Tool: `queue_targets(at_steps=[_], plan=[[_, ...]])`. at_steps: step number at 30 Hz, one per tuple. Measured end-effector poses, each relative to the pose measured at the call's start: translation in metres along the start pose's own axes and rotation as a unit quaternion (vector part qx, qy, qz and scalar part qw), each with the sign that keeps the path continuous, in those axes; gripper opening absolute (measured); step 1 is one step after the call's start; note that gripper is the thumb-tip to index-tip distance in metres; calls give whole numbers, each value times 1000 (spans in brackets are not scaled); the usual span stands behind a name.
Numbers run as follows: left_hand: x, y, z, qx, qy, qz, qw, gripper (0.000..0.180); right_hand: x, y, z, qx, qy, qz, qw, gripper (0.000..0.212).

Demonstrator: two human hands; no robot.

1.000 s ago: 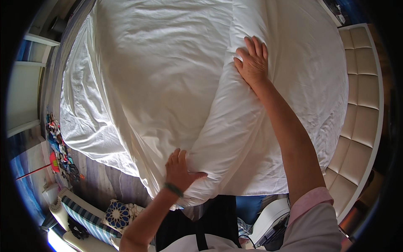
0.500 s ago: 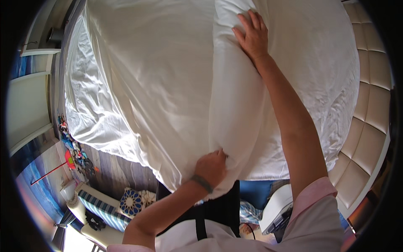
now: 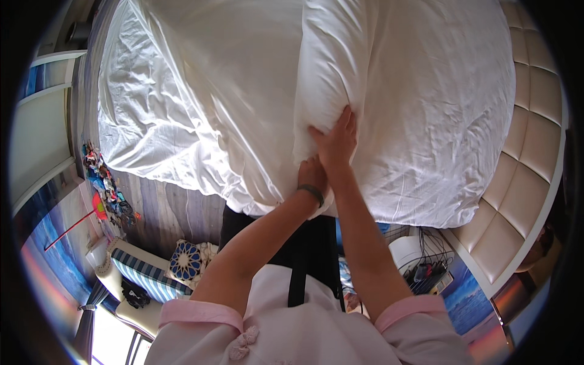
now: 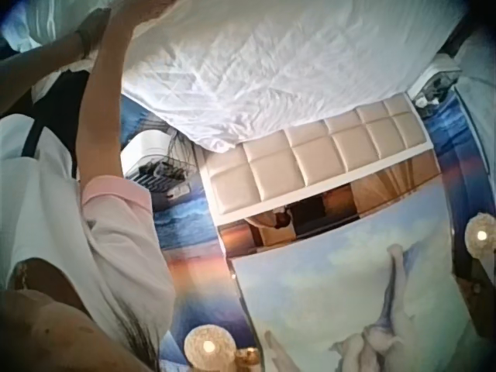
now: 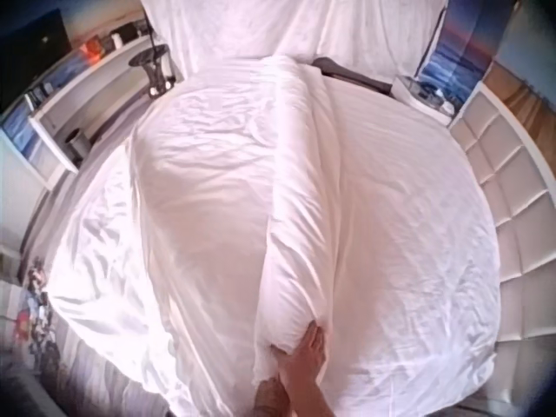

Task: The person spreads a white duvet over a bed, repeatedly smoothing, lifting, and adjusting the fabric to cover the mattress. The person walks around the bed to reach different sides and continues to arrange the duvet until the end of the clip.

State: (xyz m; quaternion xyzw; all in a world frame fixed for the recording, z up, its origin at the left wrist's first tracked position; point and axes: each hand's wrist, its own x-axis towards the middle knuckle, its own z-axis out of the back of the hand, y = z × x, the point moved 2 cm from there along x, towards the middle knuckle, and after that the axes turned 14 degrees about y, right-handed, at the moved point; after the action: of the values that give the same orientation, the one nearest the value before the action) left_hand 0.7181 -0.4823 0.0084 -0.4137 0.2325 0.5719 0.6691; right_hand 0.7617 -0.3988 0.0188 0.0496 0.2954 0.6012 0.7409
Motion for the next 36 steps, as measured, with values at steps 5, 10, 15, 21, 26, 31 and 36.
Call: queue_targets(at_steps=[5,10,15,21,26,31,36], plan=[[-38,37,47,-41,56,-20,997,59,30,0,-2,-27,78,-57,995,79],[-109,133,52,1,268,20,963,92,42,-11,-7,-18,76,-56,995,66],[-211,154,-68,291,-34,34,955,74,51,-17,-19,-24,63,-71,995,60],[-228,155,-146,-113,235,-2,966,24,54,-30,-11,-9,94,-44,995,57],[-187,105,-31,-282,-130,-262,913,29,58,-37,-6,-3,110,-33,993,57],[-96,96,-10,-325,-54,-24,944,83,50,-35,3,44,99,-22,994,53],[-89,68,-26,-288,37,-17,957,79,50,-47,5,102,105,6,989,49]])
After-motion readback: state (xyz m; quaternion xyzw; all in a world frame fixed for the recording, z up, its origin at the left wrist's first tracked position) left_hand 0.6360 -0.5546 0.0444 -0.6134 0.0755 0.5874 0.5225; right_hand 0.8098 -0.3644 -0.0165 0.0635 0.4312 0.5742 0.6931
